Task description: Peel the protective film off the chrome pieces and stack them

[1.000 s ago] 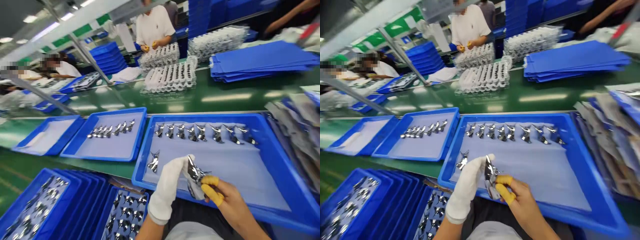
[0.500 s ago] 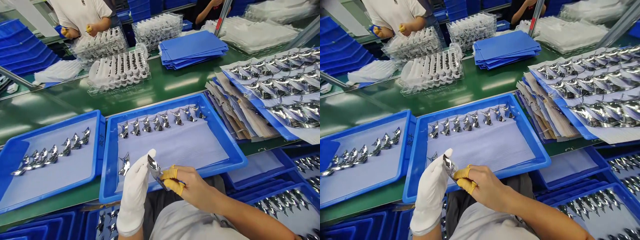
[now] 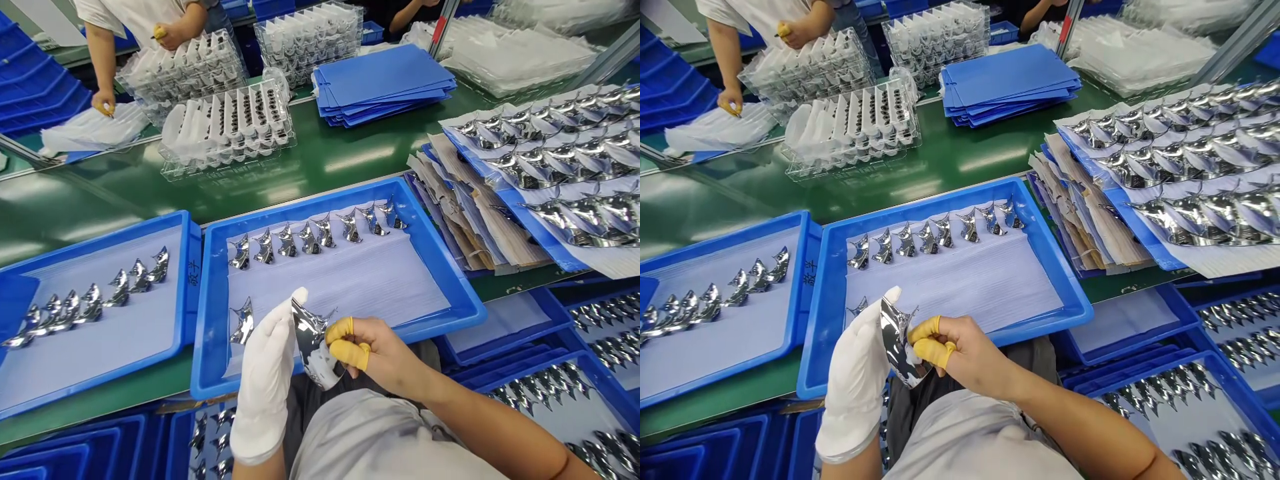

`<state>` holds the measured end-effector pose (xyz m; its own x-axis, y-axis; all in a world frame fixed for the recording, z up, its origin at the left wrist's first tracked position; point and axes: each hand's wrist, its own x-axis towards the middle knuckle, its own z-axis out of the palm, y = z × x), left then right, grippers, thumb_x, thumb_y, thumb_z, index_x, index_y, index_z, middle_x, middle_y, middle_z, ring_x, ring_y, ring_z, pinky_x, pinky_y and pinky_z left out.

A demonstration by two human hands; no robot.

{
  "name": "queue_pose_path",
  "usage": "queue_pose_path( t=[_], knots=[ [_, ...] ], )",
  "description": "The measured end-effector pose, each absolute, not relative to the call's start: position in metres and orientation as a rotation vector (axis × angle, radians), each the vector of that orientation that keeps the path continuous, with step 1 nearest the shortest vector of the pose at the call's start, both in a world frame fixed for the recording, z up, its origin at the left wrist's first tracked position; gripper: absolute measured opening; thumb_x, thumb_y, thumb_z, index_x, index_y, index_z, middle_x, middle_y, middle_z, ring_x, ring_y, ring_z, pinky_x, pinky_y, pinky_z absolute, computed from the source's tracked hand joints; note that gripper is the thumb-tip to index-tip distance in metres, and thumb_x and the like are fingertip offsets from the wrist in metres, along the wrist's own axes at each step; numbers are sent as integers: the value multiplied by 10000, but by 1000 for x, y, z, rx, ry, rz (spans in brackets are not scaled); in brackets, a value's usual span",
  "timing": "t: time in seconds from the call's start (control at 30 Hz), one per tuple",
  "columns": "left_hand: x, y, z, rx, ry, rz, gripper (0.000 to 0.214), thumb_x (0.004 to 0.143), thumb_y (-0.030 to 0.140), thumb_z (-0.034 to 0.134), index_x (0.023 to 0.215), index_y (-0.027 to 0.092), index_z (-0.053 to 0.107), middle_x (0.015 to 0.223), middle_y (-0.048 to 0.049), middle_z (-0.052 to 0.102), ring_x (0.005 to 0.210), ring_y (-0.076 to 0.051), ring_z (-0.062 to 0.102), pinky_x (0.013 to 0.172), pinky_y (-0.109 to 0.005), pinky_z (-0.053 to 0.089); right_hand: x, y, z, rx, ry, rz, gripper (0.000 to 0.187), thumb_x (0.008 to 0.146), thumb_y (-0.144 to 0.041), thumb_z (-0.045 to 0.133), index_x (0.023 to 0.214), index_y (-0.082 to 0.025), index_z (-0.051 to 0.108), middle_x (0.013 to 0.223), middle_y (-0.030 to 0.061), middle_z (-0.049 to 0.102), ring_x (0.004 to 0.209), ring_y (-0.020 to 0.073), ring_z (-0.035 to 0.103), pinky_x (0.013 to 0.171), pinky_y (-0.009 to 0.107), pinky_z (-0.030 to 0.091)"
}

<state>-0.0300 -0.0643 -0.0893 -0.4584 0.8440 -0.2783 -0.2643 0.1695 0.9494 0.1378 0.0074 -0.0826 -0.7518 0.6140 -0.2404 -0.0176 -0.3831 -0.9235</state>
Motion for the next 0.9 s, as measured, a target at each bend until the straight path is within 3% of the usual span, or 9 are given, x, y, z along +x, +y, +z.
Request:
queue_pose_path(
  t=[0.1, 0.23, 0.33, 0.47, 0.57, 0.73, 0.9],
  knots=[
    [-29, -62, -89, 608, 1546, 1447, 484, 876, 454, 653, 1295, 212, 661, 1238, -86, 701, 1181, -259, 627, 997, -337, 524, 137, 9, -83, -832, -1353, 2230, 250, 855, -383, 678, 795, -148, 618, 696, -31, 569, 496, 41, 460, 487, 182, 379],
    [-26, -62, -91, 671, 1459, 1470, 497, 894, 493, 616, 1295, 204, 660, 1287, -97, 674, 1321, -283, 523, 1105, -384, 437, 137, 10, -82, -837, -1307, 2253, 278, 838, -402, 694, 778, -150, 595, 698, -36, 560, 499, 37, 463, 492, 181, 374],
    [-23, -61, -90, 684, 1403, 1468, 574, 837, 448, 711, 1361, 238, 604, 1344, -94, 636, 1318, -295, 524, 1100, -396, 442, 135, 11, -82, -844, -1262, 2257, 342, 818, -465, 721, 768, -156, 584, 691, -44, 544, 491, 37, 453, 489, 182, 379],
    [-20, -61, -85, 675, 1440, 1421, 734, 715, 301, 844, 1394, 298, 564, 1291, -63, 658, 1036, -225, 670, 873, -289, 568, 135, 11, -83, -789, -1320, 2223, 401, 834, -540, 700, 784, -155, 599, 703, -33, 543, 514, 47, 450, 501, 184, 406],
    [-21, -63, -84, 648, 1484, 1437, 564, 822, 313, 754, 1364, 298, 597, 1123, -39, 710, 811, -148, 660, 752, -245, 565, 137, 10, -82, -715, -1556, 2013, 351, 921, -487, 621, 814, -152, 628, 722, -3, 580, 587, 79, 488, 580, 209, 459],
    [-27, -66, -90, 590, 1416, 1519, 371, 897, 319, 658, 1264, 264, 681, 855, -22, 700, 1053, -221, 642, 957, -320, 501, 140, 8, -79, -552, -1847, 1651, 272, 1012, -329, 499, 875, -148, 650, 785, 43, 651, 696, 115, 570, 691, 232, 493],
    [-28, -68, -94, 572, 1412, 1525, 371, 888, 317, 670, 1254, 264, 688, 867, -31, 721, 1084, -233, 643, 935, -313, 502, 141, 8, -80, -495, -1959, 1454, 234, 1025, -261, 474, 939, -144, 658, 778, 43, 662, 683, 110, 575, 665, 209, 483]
  ],
)
